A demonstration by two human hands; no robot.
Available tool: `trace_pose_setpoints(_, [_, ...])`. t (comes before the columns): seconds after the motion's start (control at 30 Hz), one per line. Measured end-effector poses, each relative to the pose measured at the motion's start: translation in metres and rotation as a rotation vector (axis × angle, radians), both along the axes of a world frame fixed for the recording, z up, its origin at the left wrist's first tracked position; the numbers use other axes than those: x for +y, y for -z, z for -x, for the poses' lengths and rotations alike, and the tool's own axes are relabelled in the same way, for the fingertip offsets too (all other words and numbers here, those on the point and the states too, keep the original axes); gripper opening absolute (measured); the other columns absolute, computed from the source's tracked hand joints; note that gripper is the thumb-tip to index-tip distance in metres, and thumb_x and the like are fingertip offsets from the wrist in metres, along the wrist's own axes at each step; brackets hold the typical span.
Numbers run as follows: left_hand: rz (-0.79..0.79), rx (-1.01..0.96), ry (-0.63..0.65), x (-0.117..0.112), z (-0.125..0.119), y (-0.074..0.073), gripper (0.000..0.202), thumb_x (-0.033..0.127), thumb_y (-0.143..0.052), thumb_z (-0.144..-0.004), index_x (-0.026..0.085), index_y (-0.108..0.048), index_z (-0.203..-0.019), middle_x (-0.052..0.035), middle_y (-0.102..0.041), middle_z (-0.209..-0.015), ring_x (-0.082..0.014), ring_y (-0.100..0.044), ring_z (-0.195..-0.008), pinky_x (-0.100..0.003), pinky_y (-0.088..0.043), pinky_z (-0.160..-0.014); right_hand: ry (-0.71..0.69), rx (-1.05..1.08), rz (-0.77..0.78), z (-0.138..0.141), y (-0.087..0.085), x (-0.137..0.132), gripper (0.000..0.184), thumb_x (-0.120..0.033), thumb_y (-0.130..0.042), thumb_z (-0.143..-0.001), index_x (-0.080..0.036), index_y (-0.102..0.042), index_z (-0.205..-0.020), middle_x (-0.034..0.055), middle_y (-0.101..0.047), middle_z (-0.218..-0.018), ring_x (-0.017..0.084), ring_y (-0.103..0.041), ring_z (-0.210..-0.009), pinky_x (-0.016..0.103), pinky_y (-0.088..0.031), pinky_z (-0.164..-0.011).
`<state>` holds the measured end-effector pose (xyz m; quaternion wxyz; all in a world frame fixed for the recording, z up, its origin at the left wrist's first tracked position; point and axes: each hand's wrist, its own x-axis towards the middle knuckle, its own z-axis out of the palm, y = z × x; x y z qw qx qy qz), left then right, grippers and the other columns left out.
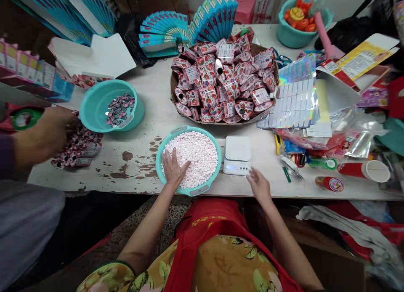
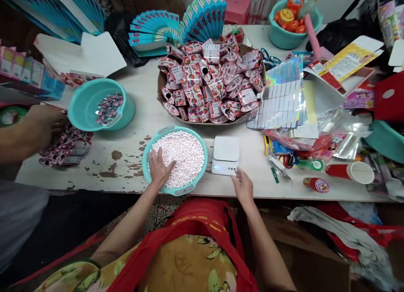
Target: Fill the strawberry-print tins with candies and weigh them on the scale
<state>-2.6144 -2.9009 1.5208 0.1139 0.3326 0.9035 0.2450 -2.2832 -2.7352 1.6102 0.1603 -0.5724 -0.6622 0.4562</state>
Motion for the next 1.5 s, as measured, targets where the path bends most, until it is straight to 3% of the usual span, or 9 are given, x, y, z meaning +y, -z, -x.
trace_pose_setpoints(0.1, [-0.073,-0.018,0.010,0.035,-0.004,-0.001,0.091,0.068,-0.054,-0.087,0.014,-0.036,-0.158,-0.0219,-0.024,-0.167,-0.0386,-0.015,-0.157,-0.057,-0.015,-0.126,-0.013,-0.003,-0.208,0.053,-0.012,0.082,0.057,-0.050,-0.067,-0.079,-0.032,-0.056,-0.131,0.0110,-0.058,-0.142,0.035,-0.049,-0.138,0.058,-0.037,-0.118])
trace_pose_setpoints(0.23, [-0.160,-0.002,0.057,0.078,0.001,0.005,0.069,0.057,-0.060,-0.088,0.013,-0.057,-0.142,-0.0214,-0.049,-0.152,-0.0350,-0.040,-0.144,-0.052,-0.025,-0.123,-0.178,-0.072,-0.567,0.132,-0.008,0.170,0.066,-0.050,-0.070,-0.081,-0.019,-0.048,-0.136,0.0193,-0.050,-0.146,0.038,-0.038,-0.142,0.062,-0.035,-0.114])
trace_pose_setpoints(0.47, [-0.190,0.012,0.123,0.099,0.013,0.023,0.026,0.042,-0.066,-0.085,0.019,-0.077,-0.091,-0.0173,-0.069,-0.101,-0.0340,-0.059,-0.108,-0.049,-0.038,-0.106,-0.246,-0.215,-0.606,0.167,0.019,0.215,0.040,-0.041,-0.064,-0.091,-0.018,-0.054,-0.123,0.0165,-0.061,-0.127,0.033,-0.051,-0.127,0.057,-0.043,-0.104])
trace_pose_setpoints(0.7, [-0.583,-0.512,-0.224,0.089,0.013,-0.007,0.009,0.022,-0.074,-0.074,0.020,-0.070,-0.066,-0.0036,-0.066,-0.076,-0.0193,-0.061,-0.083,-0.028,-0.046,-0.084,0.045,0.121,-0.649,0.128,-0.046,0.121,0.047,-0.040,-0.068,-0.081,-0.021,-0.053,-0.121,0.0108,-0.064,-0.115,0.024,-0.063,-0.103,0.045,-0.053,-0.095])
trace_pose_setpoints(0.83, [-0.764,-1.160,-0.483,0.080,0.024,-0.032,0.017,0.029,-0.075,-0.073,0.017,-0.064,-0.069,0.0005,-0.060,-0.068,-0.0112,-0.055,-0.062,-0.021,-0.043,-0.059,0.196,0.267,-0.227,0.110,-0.035,0.021,0.046,-0.042,-0.076,-0.064,-0.025,-0.055,-0.102,0.0047,-0.066,-0.097,0.024,-0.065,-0.086,0.041,-0.056,-0.080])
trace_pose_setpoints(1.0, [-0.772,-1.733,-0.554,0.077,0.040,-0.044,0.027,0.043,-0.070,-0.081,0.018,-0.064,-0.087,-0.0038,-0.066,-0.076,-0.0134,-0.066,-0.067,-0.021,-0.049,-0.056,0.215,0.363,0.084,0.131,-0.012,-0.056,0.056,-0.040,-0.078,-0.059,-0.023,-0.058,-0.109,0.0045,-0.070,-0.107,0.022,-0.067,-0.091,0.037,-0.056,-0.083])
trace_pose_setpoints(1.2, [-0.710,-1.798,-0.417,0.077,0.042,-0.075,0.039,0.058,-0.067,-0.083,0.019,-0.065,-0.088,0.0011,-0.056,-0.060,-0.0084,-0.049,-0.044,-0.020,-0.034,-0.040,-0.004,0.257,0.101,0.172,-0.016,-0.073,0.046,-0.042,-0.077,-0.068,-0.021,-0.070,-0.108,0.0058,-0.073,-0.114,0.025,-0.068,-0.104,0.039,-0.052,-0.096])
trace_pose_setpoints(1.33, [-0.839,-1.608,-0.357,0.073,0.021,-0.106,0.039,0.057,-0.064,-0.085,0.019,-0.061,-0.079,-0.0007,-0.055,-0.061,-0.0122,-0.058,-0.054,-0.024,-0.045,-0.052,-0.208,0.070,-0.058,0.199,-0.016,-0.072,0.037,-0.029,-0.072,-0.072,-0.022,-0.071,-0.108,0.0053,-0.074,-0.112,0.025,-0.067,-0.106,0.040,-0.051,-0.099])
trace_pose_setpoints(1.5, [-1.022,-1.385,-0.377,0.078,-0.003,-0.108,0.033,0.044,-0.074,-0.075,0.019,-0.051,-0.074,0.0017,-0.057,-0.068,-0.0130,-0.063,-0.061,-0.028,-0.052,-0.063,-0.353,-0.191,-0.117,0.223,-0.028,-0.067,0.036,-0.023,-0.070,-0.076,-0.020,-0.070,-0.112,0.0090,-0.073,-0.117,0.029,-0.067,-0.110,0.041,-0.053,-0.094])
